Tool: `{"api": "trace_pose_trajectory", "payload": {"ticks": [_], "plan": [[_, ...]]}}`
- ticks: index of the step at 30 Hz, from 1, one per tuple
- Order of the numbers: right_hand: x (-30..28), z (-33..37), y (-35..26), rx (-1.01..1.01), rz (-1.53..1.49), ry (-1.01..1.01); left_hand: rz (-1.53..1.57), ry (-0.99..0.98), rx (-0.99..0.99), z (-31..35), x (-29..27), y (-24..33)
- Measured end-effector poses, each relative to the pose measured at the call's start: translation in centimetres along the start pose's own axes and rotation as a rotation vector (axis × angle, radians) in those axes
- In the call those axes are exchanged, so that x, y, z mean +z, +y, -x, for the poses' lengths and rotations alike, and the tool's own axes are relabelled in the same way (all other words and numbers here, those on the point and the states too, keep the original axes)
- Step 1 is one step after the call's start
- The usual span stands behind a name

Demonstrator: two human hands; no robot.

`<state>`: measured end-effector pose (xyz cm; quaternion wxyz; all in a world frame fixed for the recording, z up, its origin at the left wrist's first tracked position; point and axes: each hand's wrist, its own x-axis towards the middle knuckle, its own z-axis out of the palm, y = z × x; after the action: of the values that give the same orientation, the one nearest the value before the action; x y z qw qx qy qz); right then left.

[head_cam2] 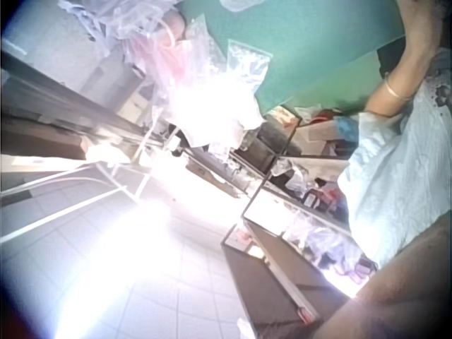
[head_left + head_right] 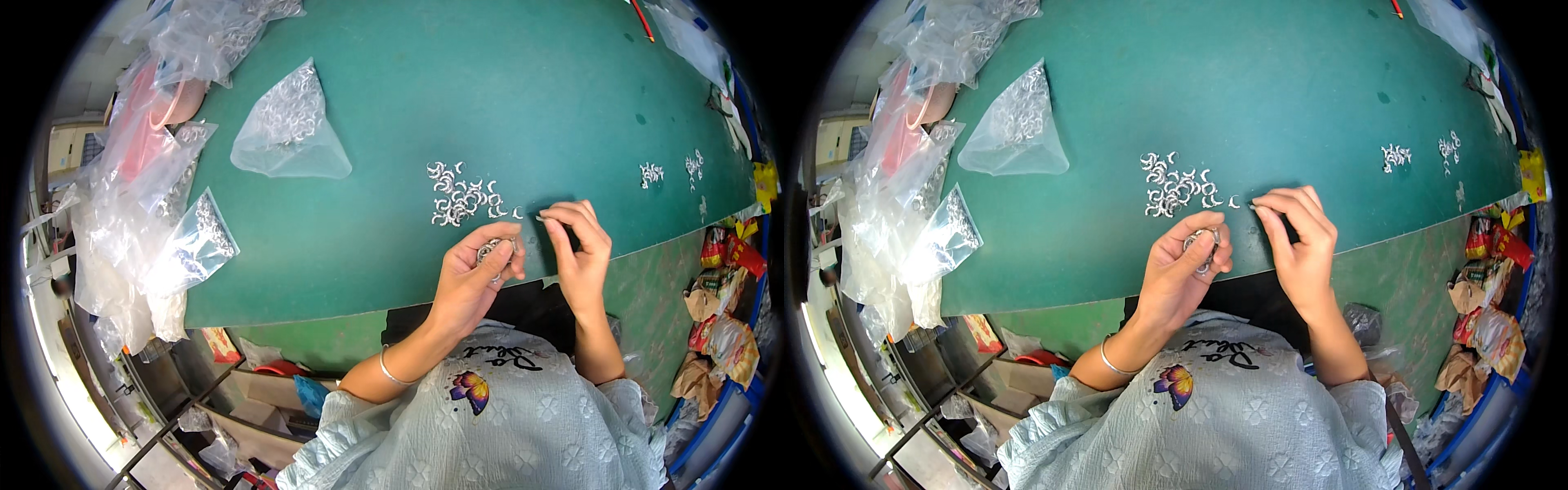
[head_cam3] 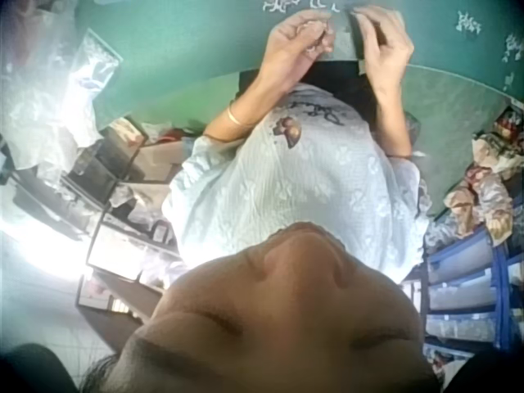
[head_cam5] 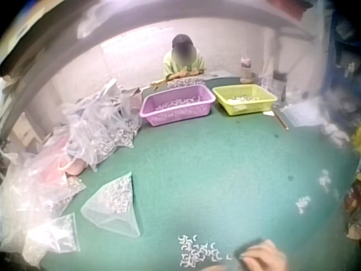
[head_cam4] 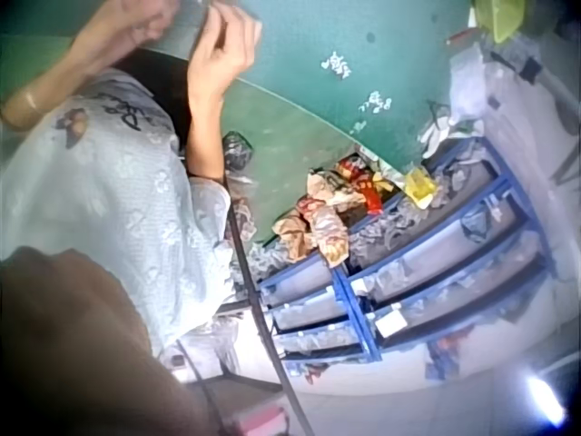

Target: The person sits at a green workbench and repeatedly picks up small silver metal hooks and screws. They manually thread the screws into the hooks and place the assembled units into a pile on the table. The person occasionally gathers loose parts from the table surface to continue the assembly process.

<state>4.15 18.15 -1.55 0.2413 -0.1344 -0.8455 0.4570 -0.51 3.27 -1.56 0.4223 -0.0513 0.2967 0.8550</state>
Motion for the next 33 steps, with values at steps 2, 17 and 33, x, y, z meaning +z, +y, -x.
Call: {"api": "trace_pose_trajectory", "payload": {"ticks": [2, 17, 33], "plan": [[-0.4, 0.6, -0.7, 0.193, -0.327, -0.052, -0.02, 0.002, 0.015, 0.1, 0.1, 0.0], [-1.0, 1.2, -1.9, 0.41, -0.837, -0.16, 0.08, -0.079, -0.015, 0.1, 0.7, 0.7], [1.2, -0.1, -0.5, 0.012, 0.139, -0.003, 0.01, 0.023, -0.104, 0.0, -0.2, 0.7]]}}
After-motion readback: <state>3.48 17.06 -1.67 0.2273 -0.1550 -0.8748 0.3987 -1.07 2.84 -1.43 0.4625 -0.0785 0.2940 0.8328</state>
